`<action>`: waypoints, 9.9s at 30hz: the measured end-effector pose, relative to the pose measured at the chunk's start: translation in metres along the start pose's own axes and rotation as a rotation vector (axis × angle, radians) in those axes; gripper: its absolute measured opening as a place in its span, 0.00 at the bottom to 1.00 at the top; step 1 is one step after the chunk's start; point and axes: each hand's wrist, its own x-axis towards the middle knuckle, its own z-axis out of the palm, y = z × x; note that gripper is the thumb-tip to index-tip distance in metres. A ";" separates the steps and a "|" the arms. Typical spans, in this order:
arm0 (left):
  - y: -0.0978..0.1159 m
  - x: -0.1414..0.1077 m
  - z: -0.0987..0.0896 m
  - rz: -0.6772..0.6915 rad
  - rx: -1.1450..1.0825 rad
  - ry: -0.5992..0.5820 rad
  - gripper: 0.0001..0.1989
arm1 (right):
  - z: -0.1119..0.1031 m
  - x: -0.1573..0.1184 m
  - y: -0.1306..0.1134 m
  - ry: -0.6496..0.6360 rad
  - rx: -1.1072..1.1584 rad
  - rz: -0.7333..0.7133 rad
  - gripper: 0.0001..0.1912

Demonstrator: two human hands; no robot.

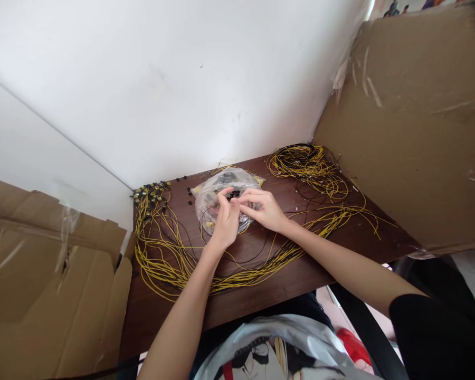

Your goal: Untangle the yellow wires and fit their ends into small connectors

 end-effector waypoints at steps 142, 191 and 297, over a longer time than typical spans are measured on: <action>0.008 0.007 0.002 -0.002 -0.298 0.281 0.07 | -0.014 0.010 0.012 0.006 0.281 0.513 0.10; 0.014 0.008 0.000 0.022 -0.253 0.381 0.05 | -0.016 0.010 0.010 0.051 0.392 0.596 0.12; 0.006 0.001 0.005 0.275 0.273 0.243 0.11 | -0.008 0.004 0.010 0.123 -0.081 0.337 0.06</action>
